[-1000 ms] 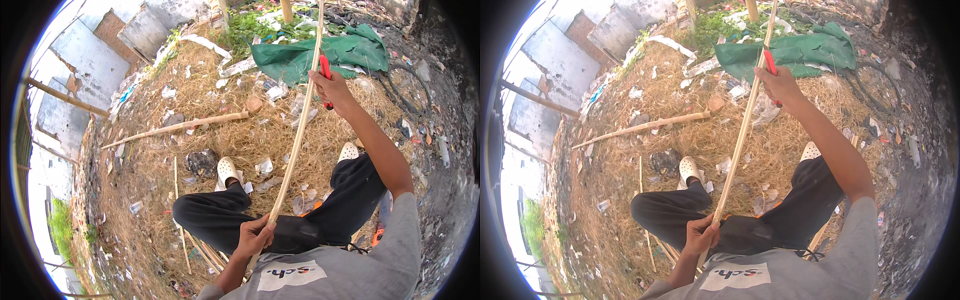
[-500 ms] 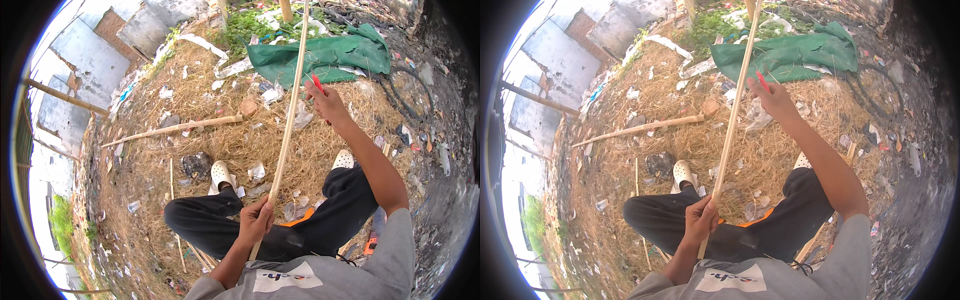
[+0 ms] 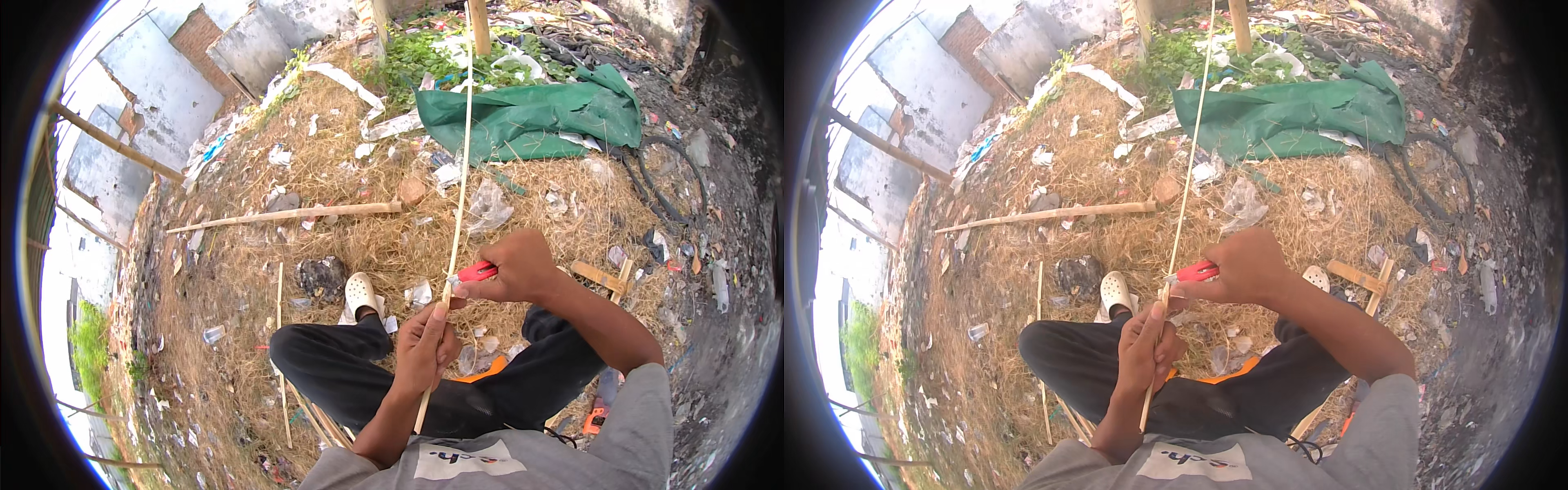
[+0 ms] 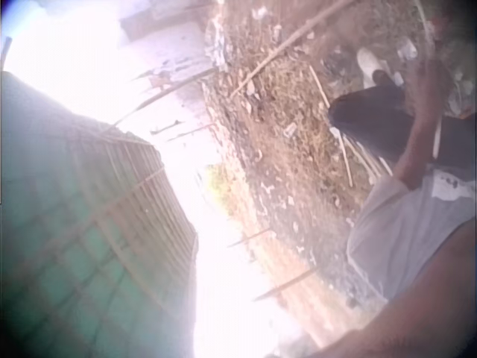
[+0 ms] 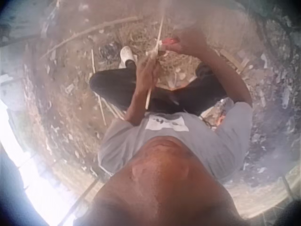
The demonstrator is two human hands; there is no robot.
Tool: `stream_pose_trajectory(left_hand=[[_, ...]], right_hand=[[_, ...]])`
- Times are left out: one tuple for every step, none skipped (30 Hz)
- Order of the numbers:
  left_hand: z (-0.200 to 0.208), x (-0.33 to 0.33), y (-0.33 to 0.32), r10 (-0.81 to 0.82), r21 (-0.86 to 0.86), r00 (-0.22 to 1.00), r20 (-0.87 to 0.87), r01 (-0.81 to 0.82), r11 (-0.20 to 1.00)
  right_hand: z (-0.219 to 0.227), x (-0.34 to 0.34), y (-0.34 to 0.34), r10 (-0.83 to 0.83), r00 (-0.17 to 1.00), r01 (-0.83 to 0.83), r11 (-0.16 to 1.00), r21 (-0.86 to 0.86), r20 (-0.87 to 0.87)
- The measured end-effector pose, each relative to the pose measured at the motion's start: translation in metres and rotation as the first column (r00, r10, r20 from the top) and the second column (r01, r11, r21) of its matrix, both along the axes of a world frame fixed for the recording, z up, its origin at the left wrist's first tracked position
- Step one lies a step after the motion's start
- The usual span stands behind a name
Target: The person sits on the ground and uses a red utility knife to shave the surface of a long, thin bamboo stick. They hold the stick with their left hand and repeatedly scrape along its length with the knife in their right hand, removing thin strips of material.
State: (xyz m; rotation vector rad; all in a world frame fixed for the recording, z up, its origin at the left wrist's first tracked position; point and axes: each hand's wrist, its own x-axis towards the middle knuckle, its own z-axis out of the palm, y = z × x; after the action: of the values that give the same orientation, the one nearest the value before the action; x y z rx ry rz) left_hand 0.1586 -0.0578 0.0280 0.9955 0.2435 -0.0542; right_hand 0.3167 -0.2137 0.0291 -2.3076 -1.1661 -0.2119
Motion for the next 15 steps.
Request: stream_pose_trajectory(left_hand=[[0.003, -0.003, 0.0, -0.012, 0.019, 1.0, -0.01, 0.012, 1.0], [0.006, -0.004, 0.001, -0.023, 0.038, 1.0, -0.021, 0.024, 0.999], [0.007, -0.007, 0.002, -0.029, 0.043, 0.999, -0.033, 0.03, 0.999], [0.008, -0.009, 0.003, -0.034, 0.049, 0.998, -0.046, 0.036, 0.998], [0.007, -0.011, 0.004, -0.039, 0.055, 0.998, -0.059, 0.043, 0.998], [0.006, -0.013, 0.006, -0.037, 0.043, 0.998, -0.051, 0.039, 0.998], [0.004, -0.015, 0.007, -0.034, 0.031, 0.998, -0.043, 0.036, 0.999], [0.003, -0.017, 0.008, -0.032, 0.019, 0.999, -0.035, 0.033, 0.999], [0.004, -0.018, 0.009, -0.024, 0.039, 0.998, -0.053, 0.026, 0.999], [0.008, -0.02, 0.008, -0.016, 0.06, 0.997, -0.07, 0.02, 0.998], [0.011, -0.022, 0.008, -0.007, 0.081, 0.996, -0.087, 0.014, 0.997], [0.014, -0.024, 0.01, -0.015, 0.125, 0.996, -0.092, 0.027, 0.992], [0.017, -0.026, 0.013, -0.023, 0.169, 0.995, -0.096, 0.039, 0.985], [0.018, -0.028, 0.016, -0.03, 0.213, 0.994, -0.101, 0.051, 0.976], [0.017, -0.03, 0.02, -0.039, 0.196, 0.995, -0.09, 0.056, 0.979]], right_hand=[[0.001, 0.004, -0.001, -0.025, 0.999, 0.025, 1.0, 0.001, 0.035], [0.001, 0.006, -0.001, -0.05, 0.996, 0.05, 0.999, 0.003, 0.069], [0.0, 0.006, -0.001, -0.062, 0.995, 0.063, 0.998, -0.012, 0.078], [-0.001, 0.006, -0.001, -0.073, 0.994, 0.076, 0.997, -0.026, 0.086], [-0.002, 0.005, -0.001, -0.084, 0.992, 0.089, 0.995, -0.04, 0.095], [-0.002, -0.002, 0.002, -0.051, 0.994, 0.057, 0.997, -0.059, 0.094], [-0.002, -0.013, 0.003, -0.018, 0.996, 0.026, 0.997, -0.078, 0.093], [-0.001, -0.02, 0.006, 0.014, 0.996, -0.005, 0.995, -0.096, 0.091], [-0.002, -0.02, 0.007, 0.0, 0.994, 0.006, 0.999, -0.054, 0.111], [-0.004, -0.016, 0.008, -0.016, 0.991, 0.017, 1.0, -0.012, 0.13], [-0.004, -0.011, 0.009, -0.032, 0.988, 0.028, 0.999, 0.03, 0.148], [-0.003, -0.002, 0.01, -0.084, 0.982, 0.08, 0.996, 0.027, 0.167], [-0.004, -0.003, 0.01, -0.098, 0.98, 0.095, 0.995, 0.026, 0.17], [-0.006, -0.004, 0.011, -0.112, 0.978, 0.11, 0.994, 0.025, 0.173], [-0.005, -0.002, 0.014, -0.122, 0.975, 0.119, 0.992, 0.029, 0.185]])
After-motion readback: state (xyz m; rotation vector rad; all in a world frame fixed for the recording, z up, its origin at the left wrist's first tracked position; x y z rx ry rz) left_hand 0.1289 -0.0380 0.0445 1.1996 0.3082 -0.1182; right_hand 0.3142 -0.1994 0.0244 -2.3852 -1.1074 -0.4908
